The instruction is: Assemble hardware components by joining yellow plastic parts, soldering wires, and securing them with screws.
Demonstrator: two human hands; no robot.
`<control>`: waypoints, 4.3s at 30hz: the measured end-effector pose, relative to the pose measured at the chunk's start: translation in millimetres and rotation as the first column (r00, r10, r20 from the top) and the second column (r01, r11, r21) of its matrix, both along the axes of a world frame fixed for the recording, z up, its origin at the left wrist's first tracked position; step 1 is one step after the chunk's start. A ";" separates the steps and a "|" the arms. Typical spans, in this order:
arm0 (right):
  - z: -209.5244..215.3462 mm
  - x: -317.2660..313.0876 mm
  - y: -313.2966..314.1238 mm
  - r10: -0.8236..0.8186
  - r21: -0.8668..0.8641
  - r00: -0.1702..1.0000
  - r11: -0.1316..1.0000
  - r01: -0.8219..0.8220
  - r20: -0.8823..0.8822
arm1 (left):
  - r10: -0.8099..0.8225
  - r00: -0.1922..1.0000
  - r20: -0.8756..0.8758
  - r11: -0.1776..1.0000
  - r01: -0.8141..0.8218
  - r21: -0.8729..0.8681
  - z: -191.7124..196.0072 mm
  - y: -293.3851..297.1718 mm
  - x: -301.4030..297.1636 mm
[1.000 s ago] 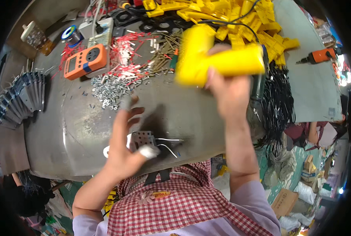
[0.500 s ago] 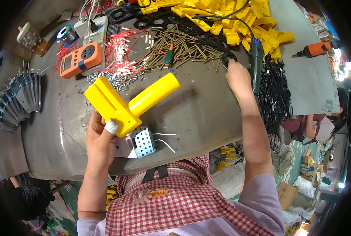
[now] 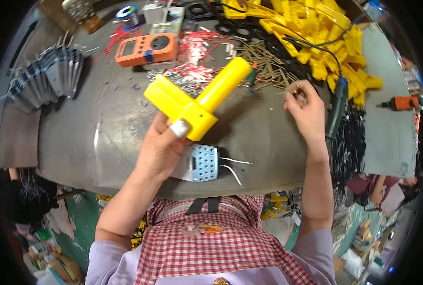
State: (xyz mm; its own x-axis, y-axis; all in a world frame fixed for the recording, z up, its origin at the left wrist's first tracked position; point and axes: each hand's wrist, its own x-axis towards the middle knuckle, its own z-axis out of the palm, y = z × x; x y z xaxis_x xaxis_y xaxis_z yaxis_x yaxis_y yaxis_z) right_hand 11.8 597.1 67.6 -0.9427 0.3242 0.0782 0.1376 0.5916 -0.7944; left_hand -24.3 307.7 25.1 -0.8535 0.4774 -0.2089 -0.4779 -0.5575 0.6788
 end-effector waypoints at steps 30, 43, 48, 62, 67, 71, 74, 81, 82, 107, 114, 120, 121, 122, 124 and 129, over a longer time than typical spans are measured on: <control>20.4 17.6 -136.8 -0.135 -0.544 0.910 0.831 -0.110 -0.391 | 0.225 0.370 -0.901 0.850 -0.527 -0.005 -10.0 25.8 12.0; -0.3 27.9 -139.7 -0.185 -0.809 0.914 0.549 -0.208 -0.361 | -0.037 0.223 -0.974 0.796 -0.583 -0.164 7.0 22.9 10.7; 31.4 39.8 -102.2 0.226 0.499 0.882 0.866 0.011 -0.413 | -0.154 0.929 -0.336 0.937 0.029 -0.347 29.5 -2.1 14.2; 22.8 81.7 -91.7 0.427 0.392 0.880 0.861 -0.325 -0.208 | -0.649 0.326 -0.688 0.703 -0.089 -0.705 -7.2 5.4 31.8; -26.5 108.7 -65.3 0.264 0.558 0.964 0.803 -0.209 -0.019 | -0.704 0.211 -0.679 0.573 -0.395 -0.718 0.0 10.1 31.7; 5.1 93.7 -63.0 0.302 0.654 0.950 0.704 -0.278 0.079 | -0.720 0.237 -0.653 0.561 -0.356 -0.748 -1.6 8.8 30.2; 19.4 81.0 -67.0 0.354 0.662 0.924 0.660 -0.356 0.144 | -0.722 0.243 -0.647 0.555 -0.355 -0.752 -3.2 10.9 28.7; -12.5 98.5 -73.7 0.319 0.628 0.945 0.723 -0.289 0.068 | -0.715 0.281 -0.640 0.498 -0.436 -0.749 2.0 19.2 36.4; -18.0 94.4 -63.6 0.393 0.474 0.912 0.785 -0.399 0.118 | -0.694 0.294 -0.657 0.512 -0.439 -0.738 0.2 20.3 36.9; 38.6 79.6 62.5 -0.428 0.088 0.893 0.904 0.419 0.141 | -0.742 0.187 -0.644 0.528 -0.430 -0.732 1.5 11.0 40.7; 13.9 79.0 34.8 -0.479 -0.811 0.784 0.582 -0.052 -0.394 | -0.732 0.193 -0.654 0.534 -0.434 -0.725 -0.2 6.4 43.8; -28.1 77.4 17.3 -0.494 -0.982 0.855 0.173 -0.078 -0.155 | -0.772 0.176 -0.610 0.454 -0.519 -0.724 3.6 12.3 42.9; -30.8 81.2 16.6 -0.501 -0.984 0.854 0.163 -0.071 -0.145 | -0.772 0.198 -0.604 0.450 -0.502 -0.739 2.8 12.8 41.3; -32.4 87.7 15.0 -0.521 -0.983 0.834 0.096 -0.155 -0.182 | -0.779 0.196 -0.596 0.446 -0.495 -0.746 2.3 14.1 40.1; -32.6 98.5 8.7 -0.529 -0.953 0.808 0.004 -0.302 -0.259 | -0.764 0.202 -0.612 0.465 -0.485 -0.740 1.3 16.3 38.8; -36.8 101.4 -9.0 -0.484 -0.924 0.823 -0.072 -0.376 -0.298 | -0.770 0.196 -0.607 0.463 -0.483 -0.743 1.8 10.8 37.9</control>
State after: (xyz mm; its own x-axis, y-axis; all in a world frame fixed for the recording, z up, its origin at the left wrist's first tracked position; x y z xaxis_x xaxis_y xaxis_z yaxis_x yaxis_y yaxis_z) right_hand 113.2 588.1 30.8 -0.8646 0.5010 -0.0378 -0.4474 -0.8020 -0.3958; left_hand 13.6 318.4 26.9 -0.5758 0.7868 0.2220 0.7550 0.4076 0.5137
